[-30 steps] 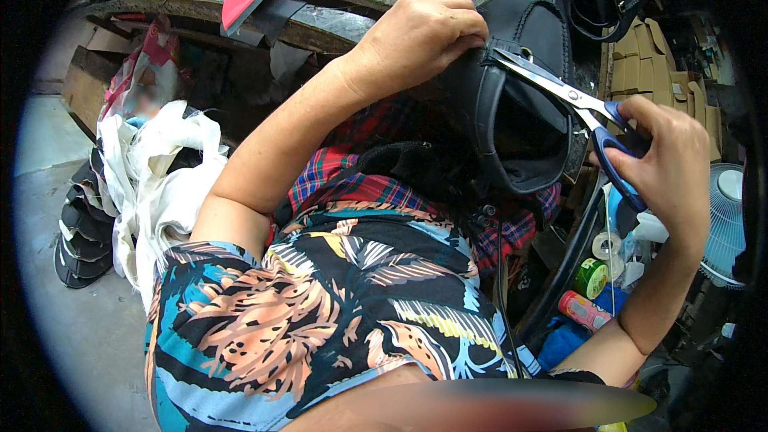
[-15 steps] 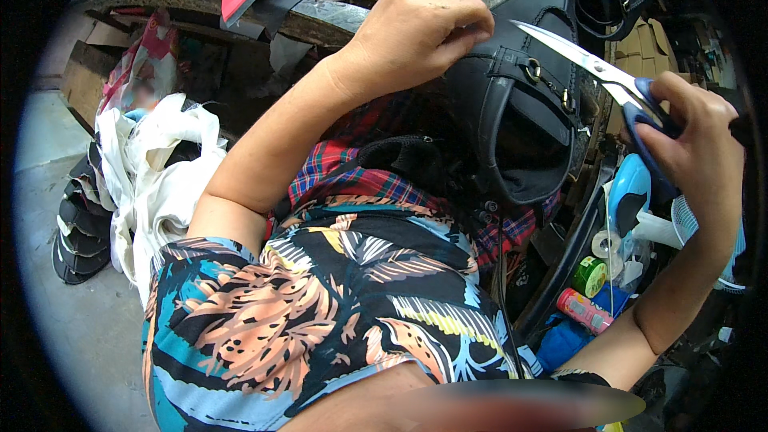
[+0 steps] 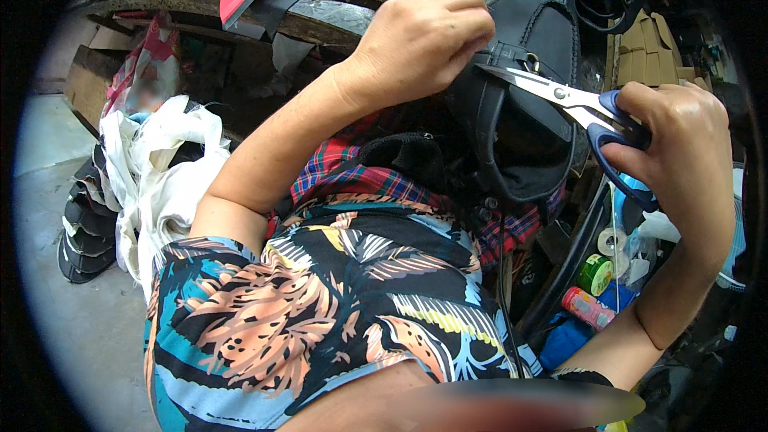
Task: The person uses scissors to trim the white insole material inside several black slip-on shoes. They repeatedly open each shoe, cut along the edges, and remove excess material, then place the shoes back on the workbench.
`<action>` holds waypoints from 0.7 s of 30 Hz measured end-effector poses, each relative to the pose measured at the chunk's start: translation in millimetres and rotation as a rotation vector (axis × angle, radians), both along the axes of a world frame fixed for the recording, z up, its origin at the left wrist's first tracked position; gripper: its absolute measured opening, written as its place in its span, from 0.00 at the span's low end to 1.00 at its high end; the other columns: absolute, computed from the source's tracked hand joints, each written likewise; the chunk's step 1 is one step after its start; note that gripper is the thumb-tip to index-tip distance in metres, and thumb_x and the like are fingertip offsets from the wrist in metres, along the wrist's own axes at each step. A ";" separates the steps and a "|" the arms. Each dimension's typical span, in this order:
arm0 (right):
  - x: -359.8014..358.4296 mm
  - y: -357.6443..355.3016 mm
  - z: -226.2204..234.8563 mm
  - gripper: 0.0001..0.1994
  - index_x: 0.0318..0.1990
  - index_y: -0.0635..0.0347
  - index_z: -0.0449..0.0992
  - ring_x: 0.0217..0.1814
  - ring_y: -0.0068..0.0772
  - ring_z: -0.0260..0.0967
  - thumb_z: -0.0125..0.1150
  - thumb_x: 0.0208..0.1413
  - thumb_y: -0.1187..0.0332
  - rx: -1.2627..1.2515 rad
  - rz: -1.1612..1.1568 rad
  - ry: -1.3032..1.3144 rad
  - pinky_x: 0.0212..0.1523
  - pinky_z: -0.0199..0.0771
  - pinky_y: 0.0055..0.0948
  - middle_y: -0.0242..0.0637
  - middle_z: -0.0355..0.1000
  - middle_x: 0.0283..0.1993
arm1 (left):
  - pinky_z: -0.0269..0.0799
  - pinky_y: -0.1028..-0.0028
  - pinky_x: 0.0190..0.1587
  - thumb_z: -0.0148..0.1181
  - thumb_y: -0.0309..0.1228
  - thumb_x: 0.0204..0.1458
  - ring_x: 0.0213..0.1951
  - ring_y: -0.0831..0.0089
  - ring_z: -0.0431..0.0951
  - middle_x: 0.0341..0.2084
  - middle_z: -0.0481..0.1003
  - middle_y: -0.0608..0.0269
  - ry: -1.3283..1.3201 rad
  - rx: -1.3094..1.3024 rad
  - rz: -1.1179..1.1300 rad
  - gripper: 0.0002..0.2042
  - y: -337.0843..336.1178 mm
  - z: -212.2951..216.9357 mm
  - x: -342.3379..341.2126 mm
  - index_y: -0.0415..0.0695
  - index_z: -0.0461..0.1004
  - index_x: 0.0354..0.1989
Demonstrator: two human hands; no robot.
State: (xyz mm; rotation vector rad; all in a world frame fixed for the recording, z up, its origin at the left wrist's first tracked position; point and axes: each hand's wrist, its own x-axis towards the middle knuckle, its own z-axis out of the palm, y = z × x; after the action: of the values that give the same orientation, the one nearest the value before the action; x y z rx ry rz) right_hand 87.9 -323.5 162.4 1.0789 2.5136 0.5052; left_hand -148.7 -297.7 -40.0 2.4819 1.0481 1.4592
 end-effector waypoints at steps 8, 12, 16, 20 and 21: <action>1.2 -8.0 11.8 0.21 0.38 0.59 0.79 0.37 0.41 0.76 0.78 0.32 0.68 0.022 -0.184 0.064 0.41 0.74 0.35 0.41 0.76 0.34 | 0.77 0.67 0.46 0.69 0.25 0.51 0.42 0.58 0.81 0.44 0.77 0.55 -0.101 -0.019 0.003 0.12 -16.8 2.7 -12.1 0.42 0.79 0.44; -0.5 -4.5 6.8 0.20 0.36 0.61 0.79 0.35 0.43 0.75 0.78 0.31 0.68 0.018 -0.073 0.028 0.39 0.72 0.37 0.42 0.76 0.31 | 0.78 0.63 0.49 0.75 0.40 0.43 0.48 0.55 0.79 0.47 0.76 0.55 -0.073 0.043 -0.150 0.21 -49.5 2.3 -5.6 0.46 0.78 0.45; 0.1 -3.2 -0.3 0.20 0.34 0.60 0.79 0.34 0.43 0.74 0.79 0.31 0.66 0.030 0.032 0.028 0.38 0.70 0.39 0.42 0.76 0.29 | 0.67 0.44 0.64 0.74 0.44 0.36 0.66 0.45 0.64 0.64 0.65 0.54 0.175 0.070 -0.248 0.27 -62.1 -5.1 16.8 0.56 0.76 0.48; 18.0 -3.1 -2.3 0.19 0.35 0.59 0.80 0.35 0.44 0.75 0.78 0.33 0.64 0.118 0.017 0.248 0.38 0.71 0.40 0.41 0.76 0.30 | 0.73 0.47 0.60 0.66 0.29 0.47 0.67 0.33 0.63 0.69 0.62 0.48 0.055 0.178 -0.034 0.09 -49.1 -7.4 31.5 0.50 0.74 0.37; 26.7 -2.6 -2.6 0.19 0.37 0.58 0.80 0.35 0.44 0.75 0.78 0.34 0.64 0.118 -0.009 0.299 0.38 0.71 0.40 0.41 0.77 0.31 | 0.76 0.51 0.59 0.66 0.29 0.47 0.65 0.33 0.66 0.67 0.62 0.45 0.024 0.207 -0.024 0.08 -45.5 -4.5 31.2 0.48 0.73 0.34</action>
State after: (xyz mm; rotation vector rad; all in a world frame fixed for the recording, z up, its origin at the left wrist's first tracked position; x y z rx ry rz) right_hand 114.6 -326.1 159.8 1.2941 2.7623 0.5296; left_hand -117.5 -343.2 -44.5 2.6457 0.9102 1.6106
